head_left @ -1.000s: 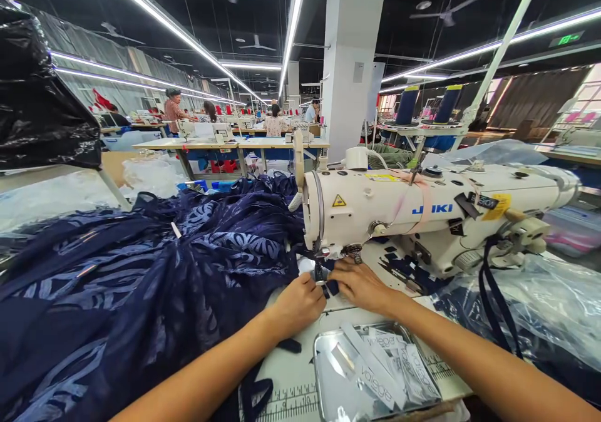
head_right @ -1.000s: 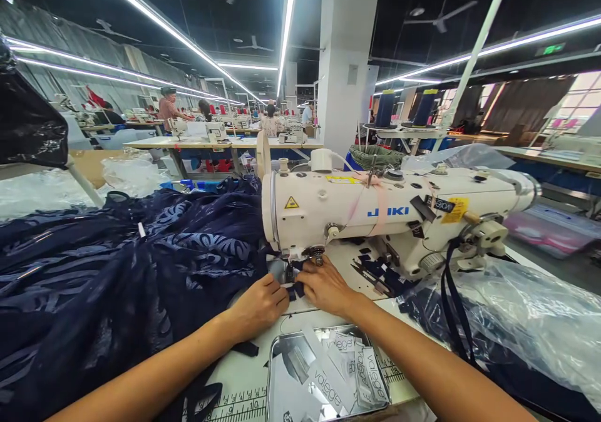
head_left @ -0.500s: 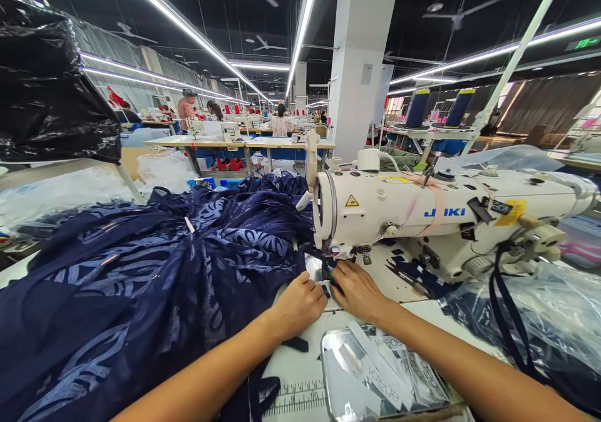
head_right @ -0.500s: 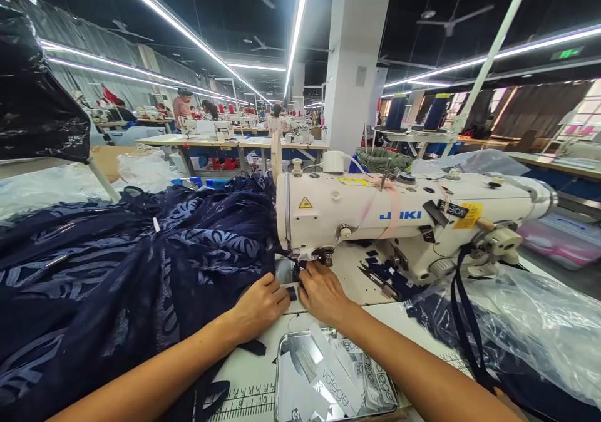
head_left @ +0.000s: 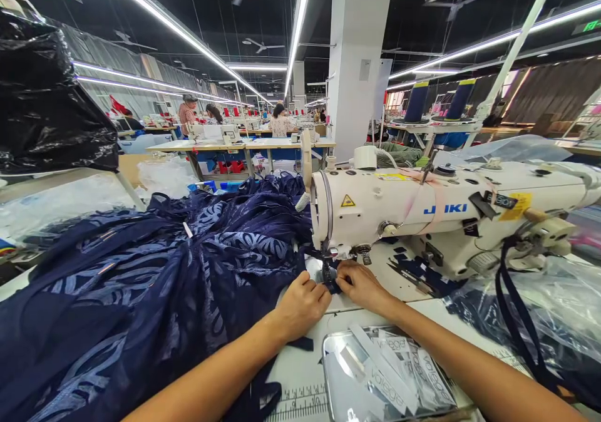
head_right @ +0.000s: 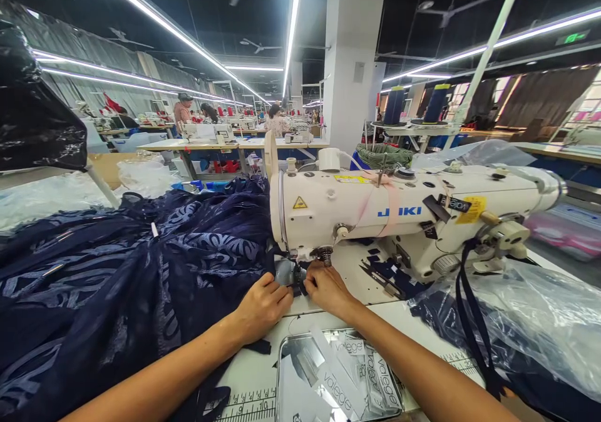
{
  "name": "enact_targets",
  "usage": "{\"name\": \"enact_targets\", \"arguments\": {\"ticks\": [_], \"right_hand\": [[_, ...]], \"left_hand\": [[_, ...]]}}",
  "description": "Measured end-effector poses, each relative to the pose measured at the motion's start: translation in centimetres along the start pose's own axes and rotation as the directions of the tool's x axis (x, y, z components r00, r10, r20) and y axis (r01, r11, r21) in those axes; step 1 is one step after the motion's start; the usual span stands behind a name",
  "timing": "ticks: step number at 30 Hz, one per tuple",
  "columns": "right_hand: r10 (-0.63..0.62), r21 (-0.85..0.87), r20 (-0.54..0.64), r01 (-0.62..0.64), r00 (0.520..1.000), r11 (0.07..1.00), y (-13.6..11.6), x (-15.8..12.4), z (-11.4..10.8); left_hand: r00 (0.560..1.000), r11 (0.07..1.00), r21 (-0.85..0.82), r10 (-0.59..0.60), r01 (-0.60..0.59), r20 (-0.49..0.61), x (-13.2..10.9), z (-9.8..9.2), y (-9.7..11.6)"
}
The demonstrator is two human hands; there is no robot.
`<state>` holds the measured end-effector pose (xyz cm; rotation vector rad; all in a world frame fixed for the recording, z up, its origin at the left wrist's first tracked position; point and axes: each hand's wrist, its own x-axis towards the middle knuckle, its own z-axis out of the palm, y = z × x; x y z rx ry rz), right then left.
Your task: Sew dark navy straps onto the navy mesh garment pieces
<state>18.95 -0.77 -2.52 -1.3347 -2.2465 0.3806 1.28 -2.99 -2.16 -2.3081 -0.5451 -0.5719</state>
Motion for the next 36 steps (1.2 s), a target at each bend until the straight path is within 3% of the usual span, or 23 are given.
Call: {"name": "enact_targets", "arguments": {"ticks": [5, 13, 21, 23, 26, 30, 36], "right_hand": [[0.054, 0.083, -0.025, -0.052, 0.998, 0.995, -0.3, 0.0, 0.4], [0.059, 0.035, -0.038, -0.057, 0.998, 0.998, -0.7, -0.3, 0.2], [-0.102, 0.233, -0.019, 0.104, 0.995, 0.967, 0.1, -1.6, -0.7], [-0.151, 0.172, -0.002, 0.149, 0.989, 0.974, 0.0, -2.0, -0.8], [-0.234, -0.082, 0.0, 0.233, 0.972, 0.969, -0.6, -2.6, -0.6], [-0.333, -0.406, 0.009, 0.308, 0.943, 0.861, -1.3, -2.9, 0.0], [-0.434, -0.519, 0.056, 0.398, 0.899, 0.757, -1.6, -3.2, 0.1]], "left_hand": [[0.999, 1.0, -0.005, -0.002, 0.002, 0.05, 0.4, 0.3, 0.2], [0.99, 1.0, -0.02, 0.018, -0.016, 0.138, 0.5, 0.5, 0.4], [0.982, 0.999, -0.045, 0.021, -0.013, 0.187, 0.6, 0.4, 0.4], [0.98, 0.998, -0.053, 0.027, -0.016, 0.199, 0.7, 0.3, 0.4], [0.979, 0.998, -0.059, 0.024, -0.012, 0.204, 0.7, 0.2, 0.3], [0.98, 0.997, -0.076, 0.022, -0.007, 0.198, 0.7, 0.4, 0.3], [0.975, 0.996, -0.093, 0.025, -0.005, 0.221, 0.7, 0.4, 0.2]]}}
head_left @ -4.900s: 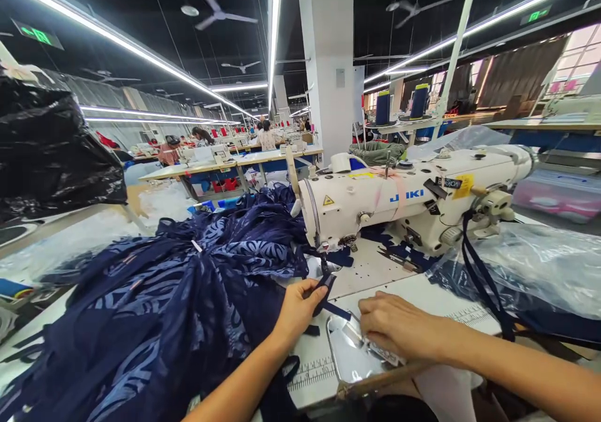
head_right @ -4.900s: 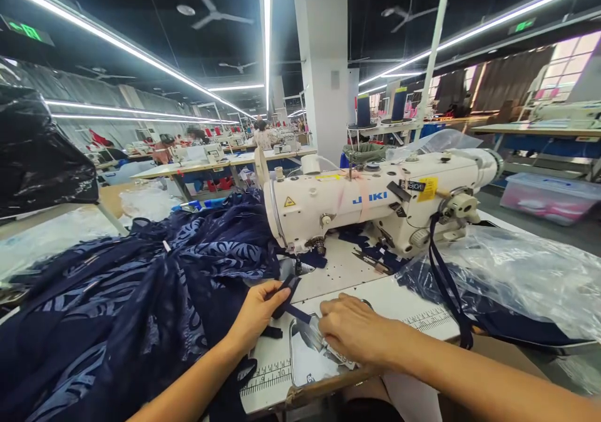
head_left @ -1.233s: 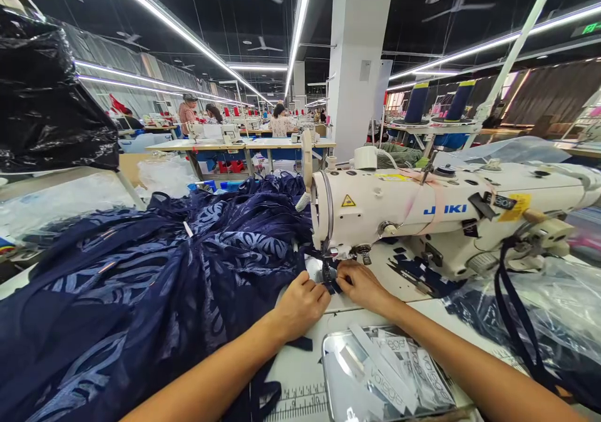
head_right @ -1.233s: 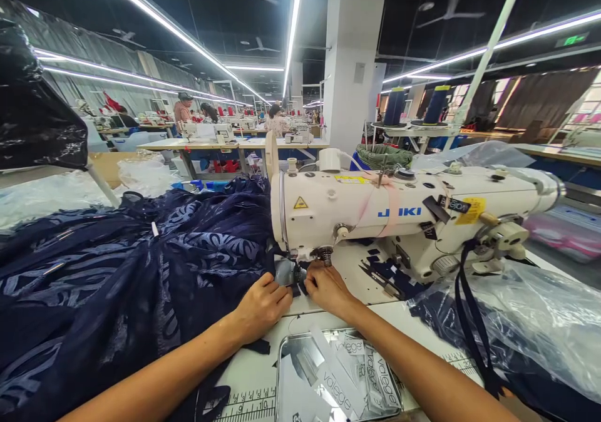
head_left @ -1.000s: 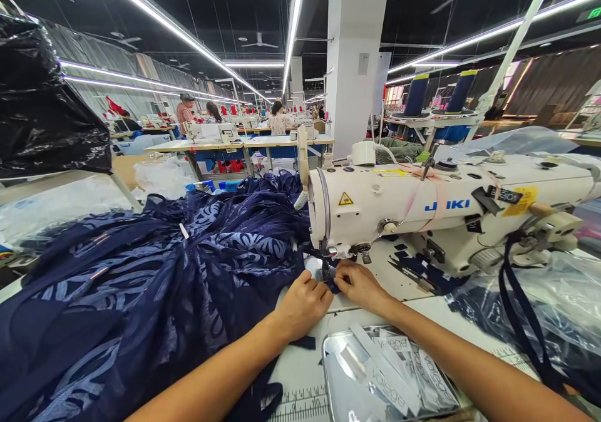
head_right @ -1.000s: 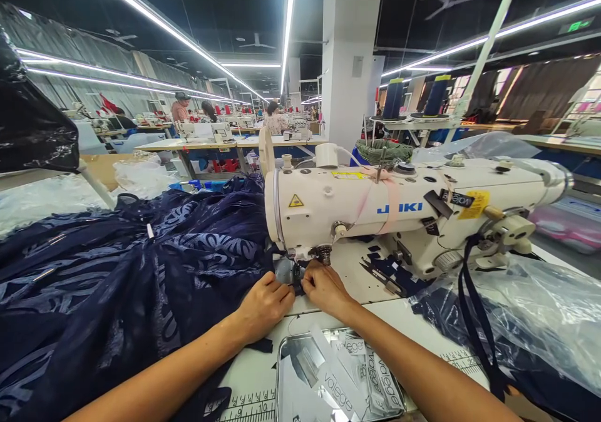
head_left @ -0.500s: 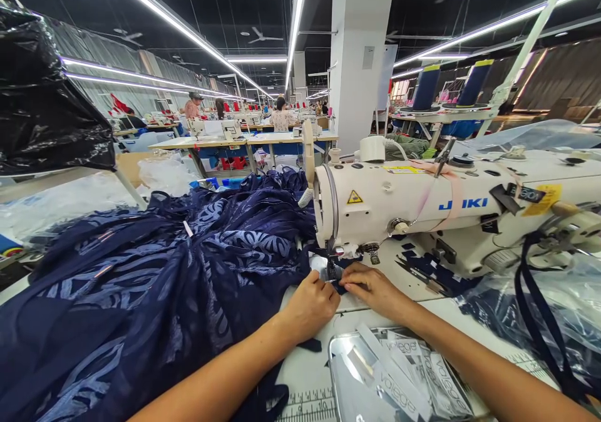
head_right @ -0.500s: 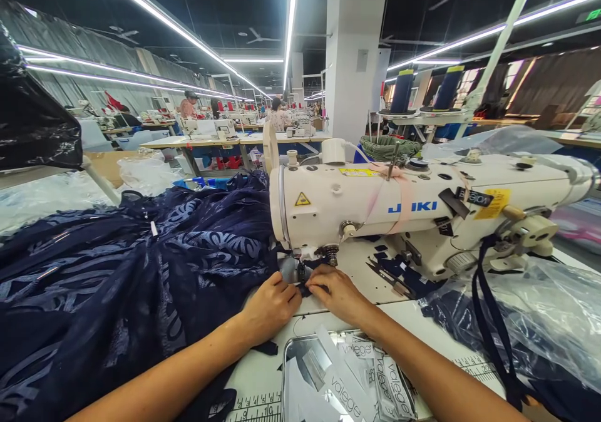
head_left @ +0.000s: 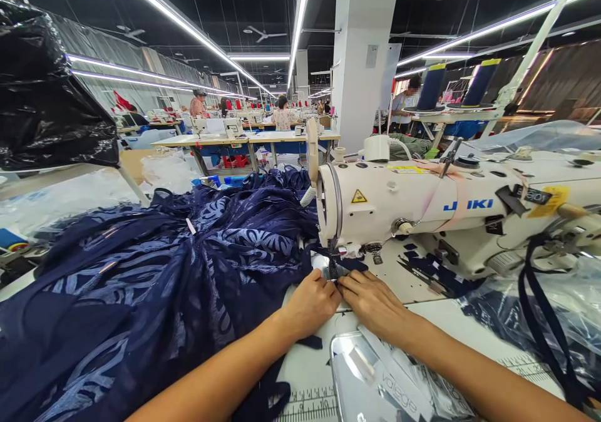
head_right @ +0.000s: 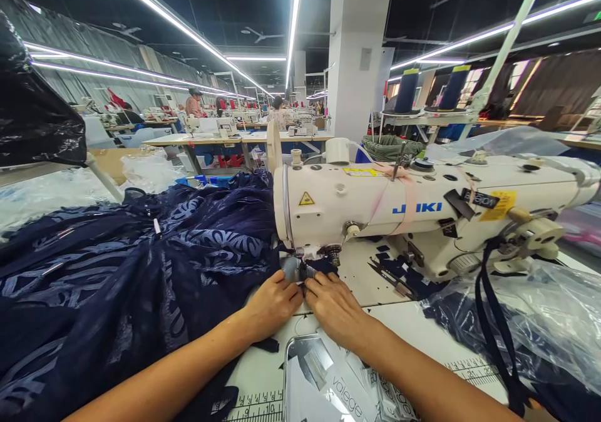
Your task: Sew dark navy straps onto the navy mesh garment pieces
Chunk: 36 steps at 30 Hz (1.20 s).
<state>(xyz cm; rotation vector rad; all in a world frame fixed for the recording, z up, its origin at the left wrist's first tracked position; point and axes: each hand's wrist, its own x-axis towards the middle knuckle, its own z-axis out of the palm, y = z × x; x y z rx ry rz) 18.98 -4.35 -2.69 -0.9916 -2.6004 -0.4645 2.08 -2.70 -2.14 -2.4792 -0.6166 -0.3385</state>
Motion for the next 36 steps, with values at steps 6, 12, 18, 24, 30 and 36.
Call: {"name": "enact_targets", "arguments": {"ticks": [6, 12, 18, 24, 30, 36], "right_hand": [[0.049, -0.028, 0.021, -0.049, 0.999, 0.998, -0.2, -0.1, -0.1], [0.107, 0.17, -0.01, -0.104, 0.994, 0.98, 0.0, 0.0, 0.2], [0.091, 0.056, 0.05, -0.093, 0.995, 0.994, -0.4, 0.1, 0.2], [0.003, -0.013, 0.146, -0.001, 0.989, 1.0, 0.0, 0.3, -0.4], [-0.127, 0.038, 0.12, 0.123, 0.985, 0.992, 2.9, 0.8, -0.2], [-0.118, 0.076, 0.07, 0.112, 0.991, 0.991, 4.4, 0.8, 1.2]], "left_hand": [[0.998, 1.0, -0.007, 0.019, -0.018, 0.058, -0.1, -0.3, -0.1], [0.998, 1.0, -0.016, 0.022, -0.021, 0.057, -0.1, 0.0, 0.0], [0.998, 1.0, -0.023, 0.01, -0.009, 0.058, 0.0, -0.2, 0.0], [1.0, 0.998, -0.067, 0.001, -0.002, -0.009, -1.3, -1.8, -0.9], [0.996, 0.961, -0.264, -0.076, 0.087, 0.053, -1.0, -0.5, -0.3], [0.981, 0.951, -0.248, -0.168, 0.187, 0.093, 0.4, 0.8, 0.6]]}}
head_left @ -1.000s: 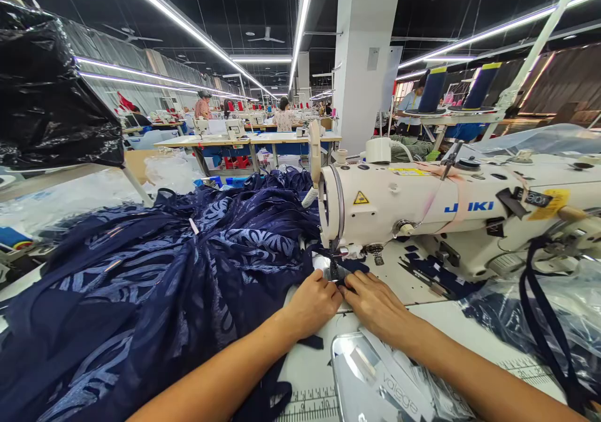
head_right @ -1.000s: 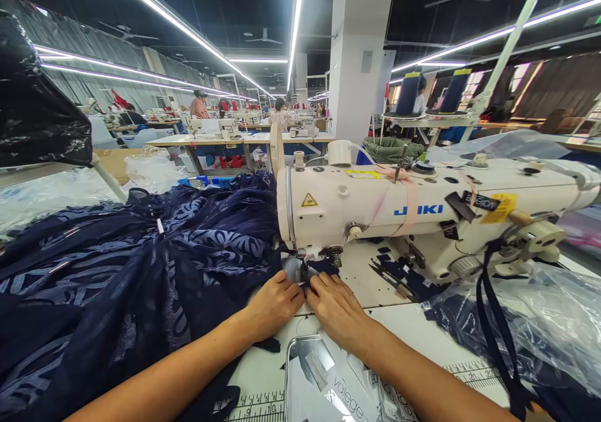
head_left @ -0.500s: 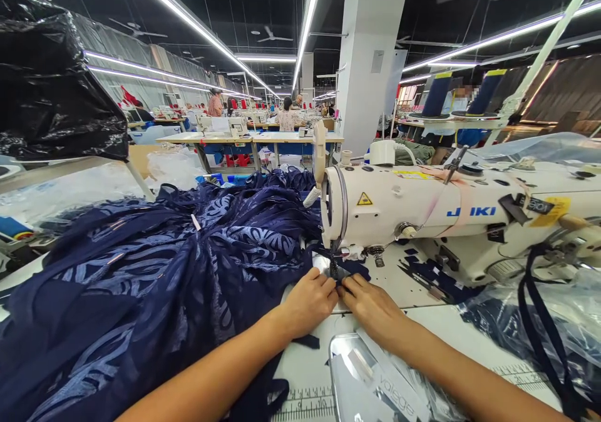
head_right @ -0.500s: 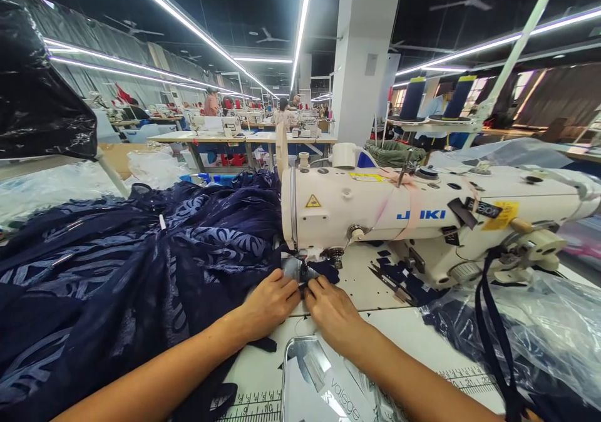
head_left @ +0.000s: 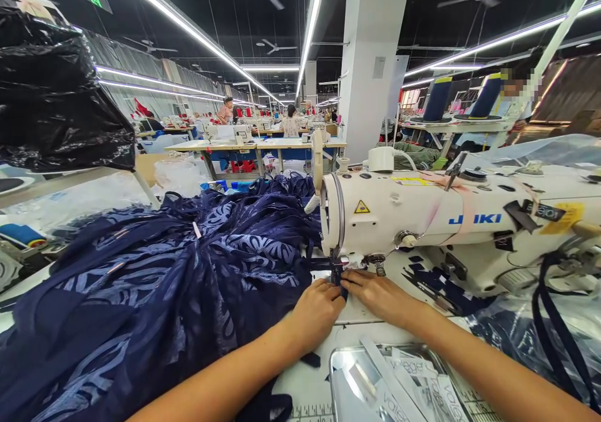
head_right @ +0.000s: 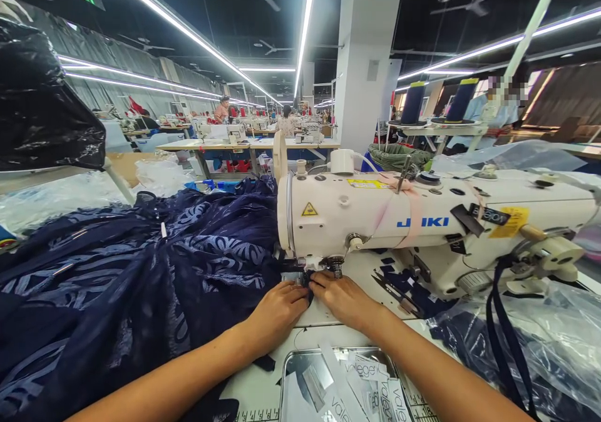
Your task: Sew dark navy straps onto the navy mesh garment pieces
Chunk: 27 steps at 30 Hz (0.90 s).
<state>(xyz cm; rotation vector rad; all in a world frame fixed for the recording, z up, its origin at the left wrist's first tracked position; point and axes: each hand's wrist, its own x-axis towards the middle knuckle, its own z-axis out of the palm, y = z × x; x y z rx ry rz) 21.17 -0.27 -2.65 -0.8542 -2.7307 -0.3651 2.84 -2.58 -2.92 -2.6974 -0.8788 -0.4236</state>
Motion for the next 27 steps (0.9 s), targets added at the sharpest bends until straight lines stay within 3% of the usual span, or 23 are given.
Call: {"name": "enact_targets", "arguments": {"ticks": [15, 27], "right_hand": [[0.075, 0.1, -0.01, -0.074, 0.997, 0.992, 0.4, -0.3, 0.7], [0.152, 0.086, 0.07, -0.157, 0.986, 0.984, 0.6, 0.2, 0.0]], "left_hand": [[0.998, 0.997, 0.042, -0.065, 0.064, 0.011, 0.6, 0.2, 0.4], [0.991, 0.986, 0.102, -0.125, 0.128, -0.038, 1.5, 0.7, 0.6]]}}
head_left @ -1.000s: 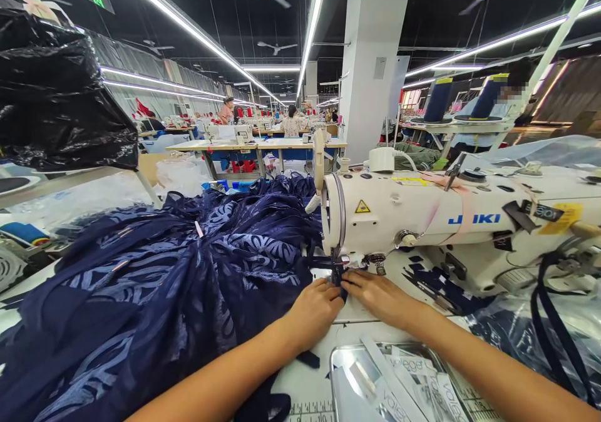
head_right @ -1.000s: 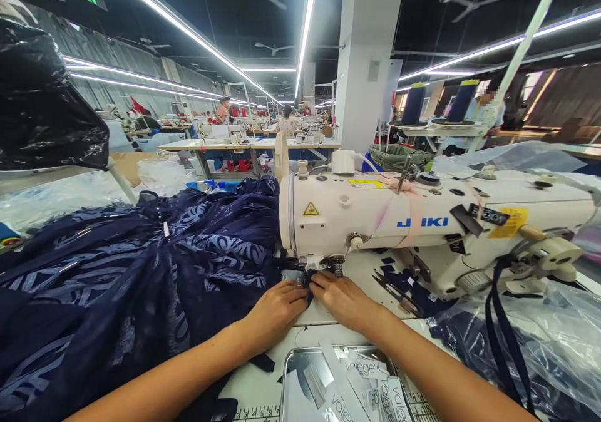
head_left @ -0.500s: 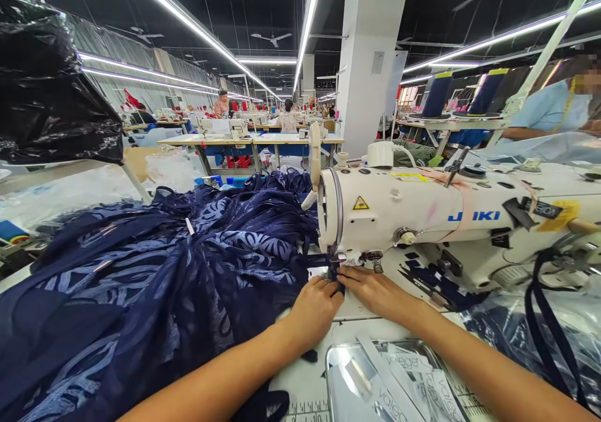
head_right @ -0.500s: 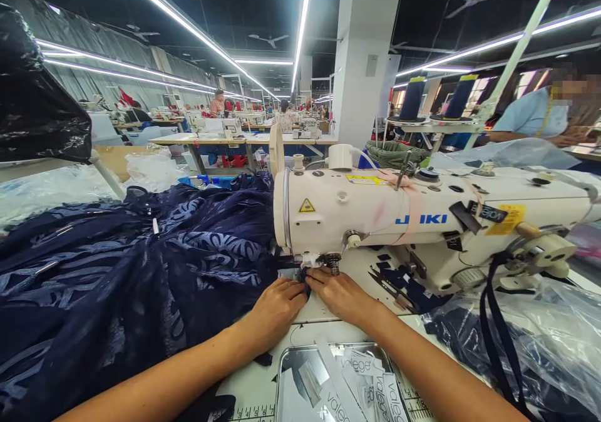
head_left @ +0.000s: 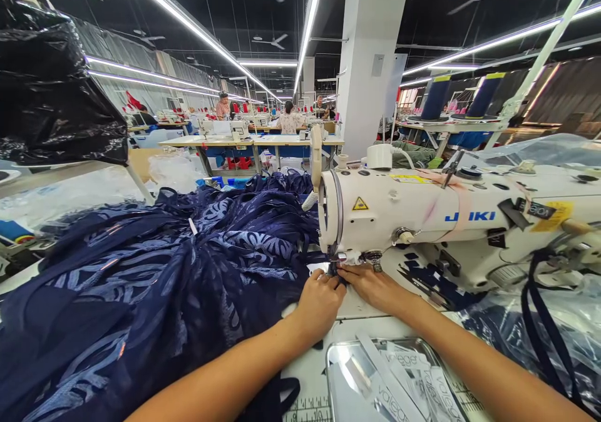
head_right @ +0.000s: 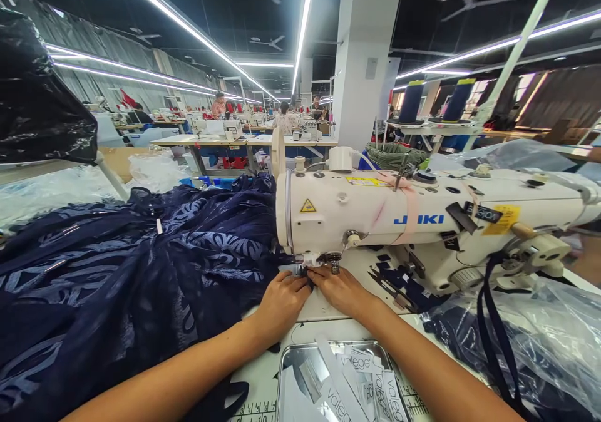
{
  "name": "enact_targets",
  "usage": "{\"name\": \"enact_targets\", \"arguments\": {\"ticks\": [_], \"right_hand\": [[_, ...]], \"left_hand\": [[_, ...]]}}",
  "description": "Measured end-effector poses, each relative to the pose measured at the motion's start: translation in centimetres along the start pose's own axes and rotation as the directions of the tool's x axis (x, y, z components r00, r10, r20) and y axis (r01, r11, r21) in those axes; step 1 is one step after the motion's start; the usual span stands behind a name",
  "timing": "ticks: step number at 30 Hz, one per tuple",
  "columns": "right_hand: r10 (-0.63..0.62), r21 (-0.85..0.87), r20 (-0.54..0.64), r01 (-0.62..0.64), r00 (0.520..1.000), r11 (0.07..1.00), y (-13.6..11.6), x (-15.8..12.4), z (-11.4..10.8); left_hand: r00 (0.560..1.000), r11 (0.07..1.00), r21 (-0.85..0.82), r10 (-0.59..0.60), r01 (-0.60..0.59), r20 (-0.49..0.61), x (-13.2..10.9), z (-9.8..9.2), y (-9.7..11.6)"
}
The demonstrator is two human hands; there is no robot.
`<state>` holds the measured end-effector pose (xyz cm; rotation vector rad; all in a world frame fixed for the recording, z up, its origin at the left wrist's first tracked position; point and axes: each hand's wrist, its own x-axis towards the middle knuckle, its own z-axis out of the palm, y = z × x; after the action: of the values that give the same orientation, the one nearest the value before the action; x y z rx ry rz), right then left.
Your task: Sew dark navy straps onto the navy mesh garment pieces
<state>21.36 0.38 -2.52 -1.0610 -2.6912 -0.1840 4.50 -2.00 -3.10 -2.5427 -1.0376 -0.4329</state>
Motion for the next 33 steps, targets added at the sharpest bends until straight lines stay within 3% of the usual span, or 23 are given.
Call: {"name": "enact_targets", "arguments": {"ticks": [7, 12, 18, 22, 26, 27, 29, 31, 33], "right_hand": [[0.029, -0.017, 0.005, -0.029, 1.0, 0.999, 0.0, 0.4, 0.0], [0.025, 0.02, -0.057, -0.024, 0.998, 1.0, 0.1, 0.5, 0.6], [0.011, 0.092, -0.165, 0.004, 0.986, 0.996, 0.2, 0.1, -0.2], [-0.001, 0.135, -0.101, 0.014, 0.995, 0.991, -0.8, -0.5, -1.1], [0.008, 0.082, -0.087, -0.001, 0.996, 0.997, -2.3, -0.6, -1.0], [0.014, 0.065, -0.097, -0.008, 0.995, 0.998, -2.5, -0.6, -0.9], [0.015, 0.047, -0.119, -0.009, 0.993, 0.999, -2.7, -0.5, -0.6], [0.003, 0.049, -0.138, 0.003, 0.99, 0.999, -2.5, -0.4, -0.3], [-0.005, 0.055, -0.148, 0.013, 0.989, 0.998, -2.3, -0.4, -0.2]], "left_hand": [[0.999, 0.999, 0.011, -0.037, 0.037, -0.035, 0.1, 0.2, -0.2], [0.998, 0.999, 0.0, -0.046, 0.046, -0.054, 0.1, 0.2, 0.0], [0.989, 0.99, -0.057, -0.128, 0.132, 0.069, -1.3, -1.9, -0.5], [0.943, 0.948, -0.129, -0.26, 0.29, 0.209, -1.7, -3.2, -3.1], [0.861, 0.799, -0.325, -0.443, 0.506, 0.251, -0.6, -3.1, -5.2], [0.863, 0.788, -0.354, -0.446, 0.504, 0.237, -0.4, -3.0, -5.3], [0.909, 0.843, -0.339, -0.392, 0.417, 0.143, -0.3, -2.8, -5.0], [0.972, 0.939, -0.253, -0.236, 0.233, 0.018, -0.5, -2.7, -4.3], [0.999, 0.984, -0.175, -0.044, 0.04, -0.024, -0.8, -2.8, -3.6]]}}
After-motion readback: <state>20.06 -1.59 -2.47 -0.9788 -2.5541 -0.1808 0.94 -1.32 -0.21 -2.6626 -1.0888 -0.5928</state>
